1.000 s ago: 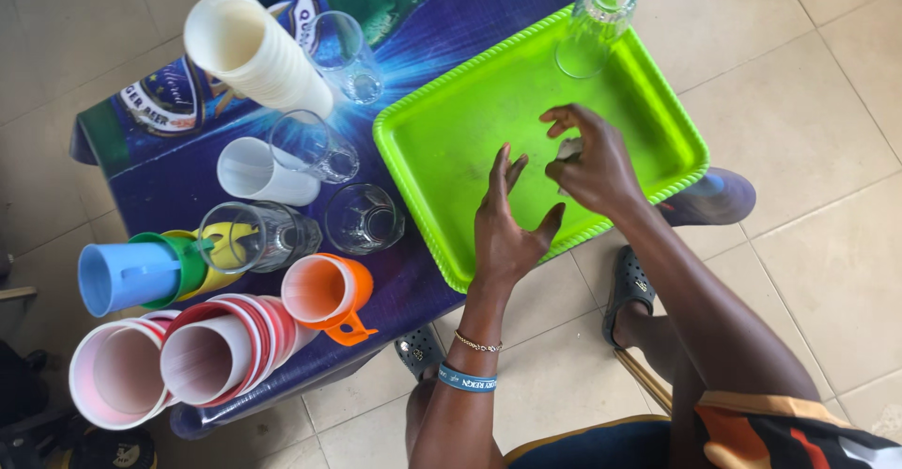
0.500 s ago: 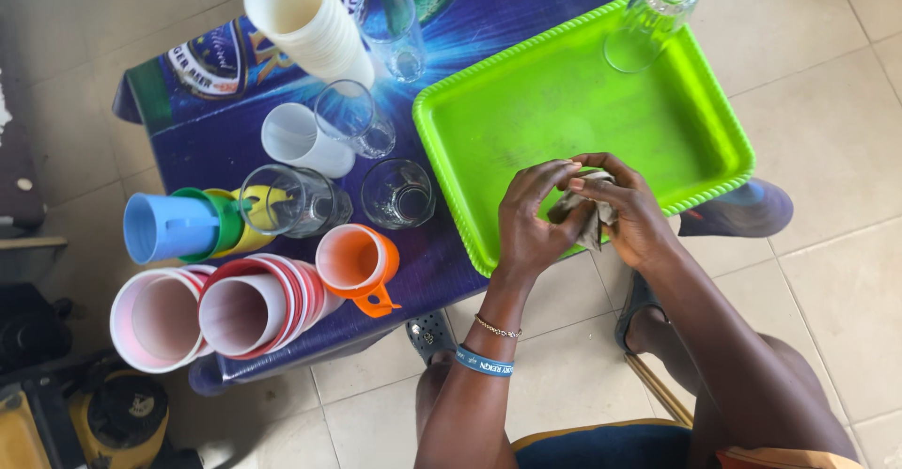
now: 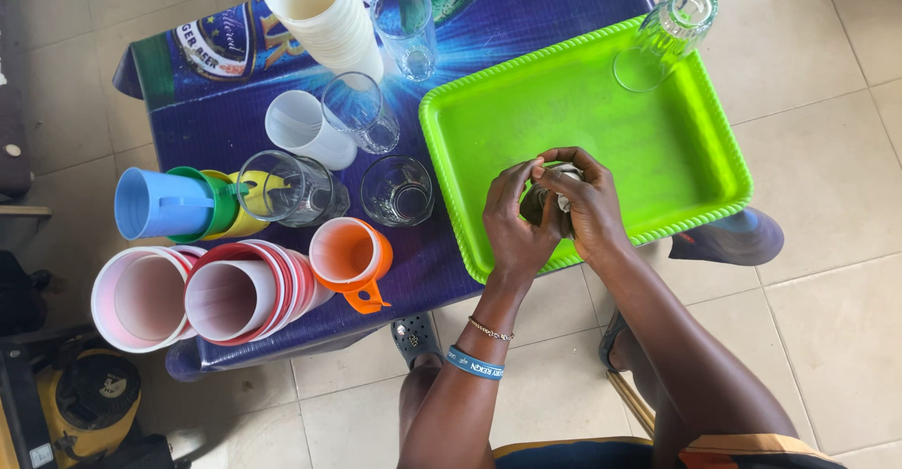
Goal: The person picks up and wipes several glasses with a cloth, placing each one upside down on a tray.
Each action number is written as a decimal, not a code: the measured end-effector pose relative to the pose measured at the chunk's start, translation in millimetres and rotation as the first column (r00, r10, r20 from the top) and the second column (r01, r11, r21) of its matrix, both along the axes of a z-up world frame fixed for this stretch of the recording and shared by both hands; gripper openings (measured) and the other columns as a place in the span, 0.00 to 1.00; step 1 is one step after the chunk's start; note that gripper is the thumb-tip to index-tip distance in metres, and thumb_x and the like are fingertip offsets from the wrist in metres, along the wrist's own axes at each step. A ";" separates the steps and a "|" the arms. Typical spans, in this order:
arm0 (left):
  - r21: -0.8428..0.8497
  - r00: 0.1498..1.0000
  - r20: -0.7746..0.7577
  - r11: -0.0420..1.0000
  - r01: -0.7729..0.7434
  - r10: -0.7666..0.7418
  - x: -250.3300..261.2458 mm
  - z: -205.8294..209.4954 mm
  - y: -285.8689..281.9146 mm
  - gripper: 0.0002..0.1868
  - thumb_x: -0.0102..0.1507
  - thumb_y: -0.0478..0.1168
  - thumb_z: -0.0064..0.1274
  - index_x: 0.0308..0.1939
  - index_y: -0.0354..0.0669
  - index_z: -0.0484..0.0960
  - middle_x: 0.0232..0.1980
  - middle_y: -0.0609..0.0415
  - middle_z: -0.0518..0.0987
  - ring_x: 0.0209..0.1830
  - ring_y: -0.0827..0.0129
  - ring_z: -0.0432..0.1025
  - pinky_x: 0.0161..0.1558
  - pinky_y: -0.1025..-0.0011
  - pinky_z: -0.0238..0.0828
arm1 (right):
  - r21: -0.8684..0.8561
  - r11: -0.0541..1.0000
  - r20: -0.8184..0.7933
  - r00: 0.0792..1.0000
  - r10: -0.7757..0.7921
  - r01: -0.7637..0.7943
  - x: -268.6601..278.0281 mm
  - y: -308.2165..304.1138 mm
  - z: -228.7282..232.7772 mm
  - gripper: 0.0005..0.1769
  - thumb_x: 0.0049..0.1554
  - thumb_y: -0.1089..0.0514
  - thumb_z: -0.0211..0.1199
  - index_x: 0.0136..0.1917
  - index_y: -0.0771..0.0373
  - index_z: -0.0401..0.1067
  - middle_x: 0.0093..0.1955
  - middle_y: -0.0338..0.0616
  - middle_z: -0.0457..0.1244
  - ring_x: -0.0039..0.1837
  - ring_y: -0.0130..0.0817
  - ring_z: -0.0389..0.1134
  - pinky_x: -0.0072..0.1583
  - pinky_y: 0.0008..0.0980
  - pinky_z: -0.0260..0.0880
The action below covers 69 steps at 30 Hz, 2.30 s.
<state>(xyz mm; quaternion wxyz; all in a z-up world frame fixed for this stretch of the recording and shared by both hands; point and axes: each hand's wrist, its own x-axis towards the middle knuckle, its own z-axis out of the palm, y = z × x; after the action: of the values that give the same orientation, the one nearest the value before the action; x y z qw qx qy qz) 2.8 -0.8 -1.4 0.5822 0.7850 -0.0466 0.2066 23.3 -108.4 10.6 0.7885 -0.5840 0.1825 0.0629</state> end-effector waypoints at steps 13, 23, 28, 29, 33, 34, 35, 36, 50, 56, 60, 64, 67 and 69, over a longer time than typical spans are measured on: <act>0.009 0.995 0.096 1.000 -0.010 0.009 5.0 -8.1 6.3 0.24 0.66 0.42 0.54 0.65 0.37 0.76 0.63 0.42 0.80 0.66 0.51 0.75 0.69 0.60 0.71 | -0.336 0.942 0.269 0.961 0.068 0.028 2.1 28.6 41.9 0.17 0.54 0.70 0.63 0.58 0.67 0.75 0.49 0.38 0.68 0.48 0.24 0.69 0.51 0.26 0.71; -0.247 0.997 -0.068 0.967 -0.060 0.044 7.9 1.3 12.1 0.33 0.72 0.51 0.46 0.73 0.30 0.63 0.66 0.33 0.75 0.68 0.45 0.72 0.66 0.58 0.69 | -0.843 0.501 0.453 0.763 0.462 0.197 81.4 90.6 76.2 0.24 0.51 0.68 0.71 0.61 0.57 0.75 0.54 0.52 0.65 0.51 0.54 0.70 0.50 0.48 0.70; -0.250 0.977 -0.207 0.963 -0.100 0.048 13.1 -4.3 13.4 0.29 0.73 0.49 0.42 0.73 0.32 0.64 0.56 0.36 0.82 0.57 0.49 0.79 0.60 0.59 0.73 | -0.907 0.391 0.345 0.803 0.486 0.154 142.1 112.3 60.1 0.38 0.48 0.64 0.75 0.71 0.53 0.69 0.50 0.55 0.65 0.47 0.56 0.70 0.45 0.52 0.67; -0.243 0.977 -0.207 0.964 -0.105 0.054 13.2 -5.2 12.2 0.28 0.74 0.49 0.41 0.72 0.32 0.65 0.55 0.36 0.82 0.57 0.49 0.79 0.58 0.59 0.74 | -0.915 0.375 0.329 0.807 0.491 0.145 148.9 114.4 54.1 0.36 0.48 0.63 0.75 0.70 0.52 0.70 0.49 0.54 0.65 0.47 0.54 0.70 0.45 0.52 0.67; -0.218 0.964 -0.258 0.968 -0.121 0.062 15.7 -9.7 9.4 0.27 0.74 0.47 0.40 0.72 0.33 0.65 0.55 0.37 0.82 0.55 0.50 0.79 0.55 0.59 0.76 | -0.927 0.334 0.331 0.795 0.508 0.173 163.7 115.9 29.8 0.24 0.48 0.59 0.78 0.58 0.56 0.77 0.48 0.52 0.67 0.46 0.52 0.71 0.46 0.50 0.68; -0.217 0.963 -0.261 0.969 -0.123 0.064 15.7 -10.9 9.2 0.27 0.74 0.47 0.40 0.72 0.33 0.65 0.55 0.37 0.82 0.55 0.50 0.79 0.55 0.59 0.76 | -0.927 0.336 0.329 0.796 0.508 0.169 166.4 116.6 24.4 0.24 0.48 0.59 0.78 0.58 0.56 0.77 0.48 0.52 0.67 0.46 0.52 0.71 0.46 0.50 0.68; -0.212 0.964 -0.259 0.969 -0.124 0.067 16.0 -12.0 9.1 0.26 0.74 0.47 0.41 0.71 0.32 0.66 0.56 0.37 0.82 0.56 0.50 0.79 0.55 0.59 0.76 | -0.919 0.339 0.356 0.792 0.496 0.201 168.9 116.7 19.7 0.20 0.48 0.59 0.78 0.54 0.58 0.77 0.49 0.52 0.67 0.45 0.51 0.71 0.45 0.50 0.68; -0.208 0.964 -0.258 0.970 -0.126 0.070 16.1 -12.9 8.8 0.25 0.75 0.47 0.41 0.70 0.32 0.67 0.56 0.37 0.82 0.56 0.50 0.79 0.54 0.59 0.75 | -0.910 0.343 0.383 0.786 0.485 0.232 171.3 116.4 15.6 0.17 0.49 0.59 0.78 0.51 0.61 0.77 0.49 0.52 0.67 0.45 0.50 0.72 0.44 0.50 0.67; -0.456 0.951 -0.286 0.890 -0.024 -0.121 15.5 -41.4 -4.3 0.25 0.74 0.49 0.42 0.66 0.33 0.74 0.56 0.40 0.81 0.50 0.58 0.77 0.50 0.63 0.75 | -0.756 0.529 0.609 0.709 0.355 0.385 78.7 51.7 67.9 0.18 0.49 0.61 0.84 0.45 0.66 0.75 0.45 0.49 0.67 0.44 0.44 0.69 0.46 0.41 0.67; -0.985 0.793 0.135 0.009 0.174 -0.595 14.3 -44.1 16.1 0.48 0.64 0.68 0.50 0.77 0.39 0.63 0.72 0.39 0.68 0.65 0.59 0.69 0.64 0.61 0.67 | -0.759 0.517 0.568 0.790 0.229 0.396 -14.6 13.5 93.9 0.14 0.51 0.68 0.80 0.45 0.68 0.75 0.44 0.50 0.67 0.45 0.41 0.71 0.46 0.38 0.67; -0.953 0.694 0.296 -0.246 0.175 -0.656 -3.6 -23.5 -1.4 0.57 0.62 0.73 0.52 0.82 0.37 0.56 0.81 0.31 0.62 0.72 0.57 0.66 0.74 0.64 0.61 | -0.751 0.530 0.575 0.784 0.233 0.394 -50.8 8.7 83.3 0.13 0.49 0.71 0.75 0.46 0.67 0.76 0.46 0.50 0.67 0.47 0.42 0.71 0.48 0.37 0.70; -0.982 0.766 0.181 -0.150 0.111 -0.617 -10.0 -25.9 -8.7 0.57 0.62 0.72 0.53 0.78 0.32 0.54 0.76 0.27 0.63 0.76 0.45 0.64 0.76 0.54 0.59 | -0.758 0.546 0.550 0.800 0.240 0.357 -64.1 6.8 60.2 0.13 0.46 0.71 0.72 0.46 0.67 0.77 0.46 0.51 0.67 0.46 0.43 0.72 0.48 0.37 0.71; -0.981 0.784 0.172 -0.175 0.082 -0.596 -7.5 -36.3 -3.4 0.51 0.66 0.68 0.52 0.75 0.31 0.56 0.73 0.27 0.66 0.75 0.42 0.62 0.76 0.47 0.59 | -0.758 0.556 0.561 0.776 0.288 0.342 -66.9 6.6 45.6 0.13 0.49 0.71 0.73 0.48 0.65 0.77 0.50 0.53 0.68 0.50 0.45 0.73 0.51 0.37 0.73; -0.994 0.800 0.076 -0.110 0.012 -0.595 -2.1 -42.1 1.2 0.42 0.68 0.64 0.51 0.71 0.37 0.57 0.66 0.29 0.71 0.69 0.42 0.68 0.70 0.48 0.65 | -0.782 0.551 0.519 0.792 0.321 0.290 -65.3 1.3 43.7 0.16 0.49 0.70 0.74 0.50 0.64 0.76 0.51 0.52 0.68 0.51 0.45 0.73 0.51 0.37 0.73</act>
<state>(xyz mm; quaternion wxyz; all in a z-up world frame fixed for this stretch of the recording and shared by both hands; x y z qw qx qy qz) 0.7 0.4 -43.5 0.9822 0.1185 0.0486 -0.1375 -42.0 -107.1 54.3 0.4280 -0.8740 -0.0803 -0.2157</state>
